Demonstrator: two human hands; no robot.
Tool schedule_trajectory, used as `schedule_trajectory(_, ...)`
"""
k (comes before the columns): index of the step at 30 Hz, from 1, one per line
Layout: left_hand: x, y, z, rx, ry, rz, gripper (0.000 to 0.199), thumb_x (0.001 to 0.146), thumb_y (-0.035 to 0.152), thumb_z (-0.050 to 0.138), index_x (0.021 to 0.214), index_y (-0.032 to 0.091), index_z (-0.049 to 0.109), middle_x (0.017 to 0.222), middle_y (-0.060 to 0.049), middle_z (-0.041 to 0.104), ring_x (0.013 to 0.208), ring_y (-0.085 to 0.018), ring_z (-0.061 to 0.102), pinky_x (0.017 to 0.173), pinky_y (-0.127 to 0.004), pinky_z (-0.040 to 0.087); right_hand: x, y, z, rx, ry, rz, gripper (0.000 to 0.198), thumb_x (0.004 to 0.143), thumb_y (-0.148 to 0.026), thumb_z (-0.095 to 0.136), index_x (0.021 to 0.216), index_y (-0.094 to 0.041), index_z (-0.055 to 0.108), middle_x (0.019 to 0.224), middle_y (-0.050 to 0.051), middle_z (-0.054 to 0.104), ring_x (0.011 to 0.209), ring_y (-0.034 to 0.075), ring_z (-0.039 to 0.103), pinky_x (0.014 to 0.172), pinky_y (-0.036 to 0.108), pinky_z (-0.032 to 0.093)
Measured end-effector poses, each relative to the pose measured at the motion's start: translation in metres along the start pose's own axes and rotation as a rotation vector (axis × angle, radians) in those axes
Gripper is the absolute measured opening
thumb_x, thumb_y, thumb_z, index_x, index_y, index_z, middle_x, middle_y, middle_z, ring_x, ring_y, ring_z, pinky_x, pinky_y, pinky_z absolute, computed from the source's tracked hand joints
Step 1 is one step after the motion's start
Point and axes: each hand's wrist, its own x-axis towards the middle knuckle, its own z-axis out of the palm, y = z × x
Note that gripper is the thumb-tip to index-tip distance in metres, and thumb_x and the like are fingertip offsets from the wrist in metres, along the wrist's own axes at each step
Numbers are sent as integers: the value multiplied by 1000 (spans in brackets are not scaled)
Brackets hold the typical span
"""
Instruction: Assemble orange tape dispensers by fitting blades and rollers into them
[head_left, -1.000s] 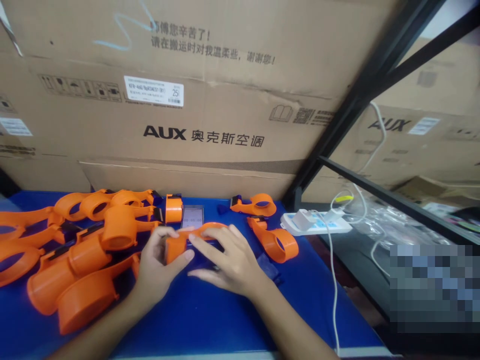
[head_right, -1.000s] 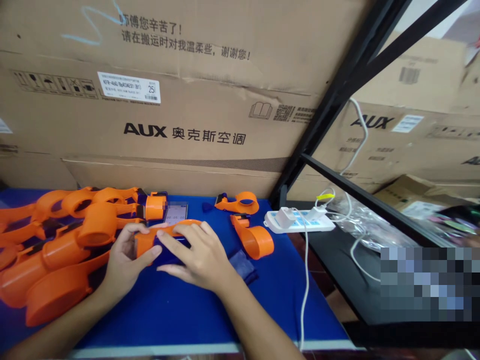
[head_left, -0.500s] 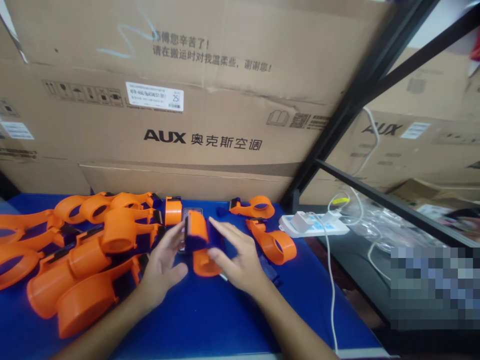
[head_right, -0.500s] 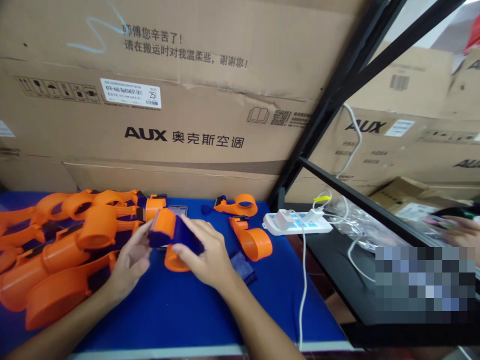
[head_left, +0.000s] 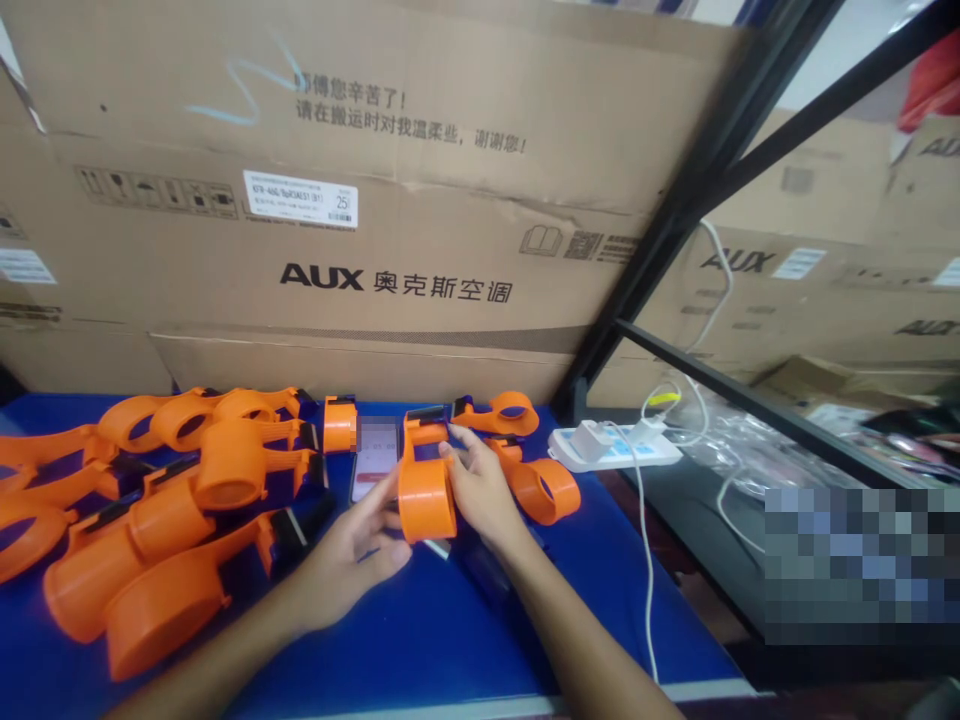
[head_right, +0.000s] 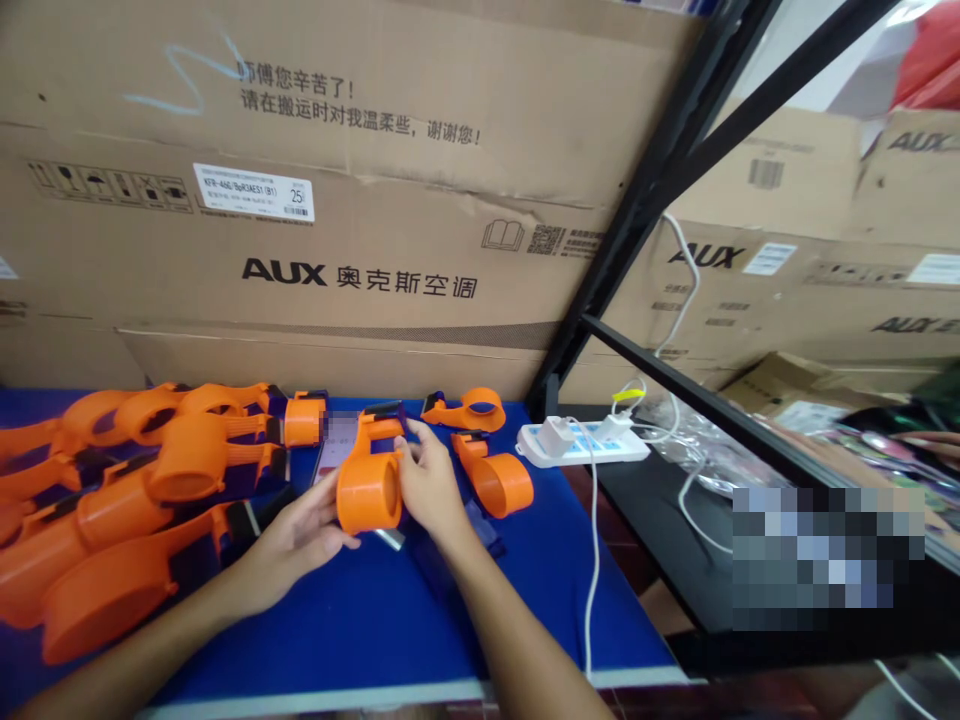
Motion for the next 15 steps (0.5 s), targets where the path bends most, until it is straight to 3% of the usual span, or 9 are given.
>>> schedule_trajectory(4, -5, -2, 0, 160, 64, -13, 75, 89, 34, 75, 157, 31, 45, 121, -14, 70, 96, -27, 73, 90, -49, 60, 10, 16, -19, -352, 93, -60, 49, 94, -27, 55, 141, -11, 55, 76, 3, 69, 70, 21, 66, 73, 36, 56)
schedule_trajectory(9, -6, 6, 0, 377, 123, 87, 61, 87, 31, 75, 146, 32, 58, 133, -14, 65, 109, -30, 69, 94, -52, 61, 20, 28, -36, -670, 92, -120, 46, 92, -18, 54, 137, -12, 61, 91, 10, 76, 88, 27, 73, 87, 42, 56)
schedule_trajectory(15, -26, 43, 11, 554, 13, 200, 53, 91, 26, 69, 142, 34, 60, 132, -11, 67, 107, -28, 69, 94, -49, 60, 22, 26, -35, -870, 13, -50, 41, 94, -14, 52, 134, -11, 63, 125, 21, 73, 114, 31, 71, 99, 41, 52)
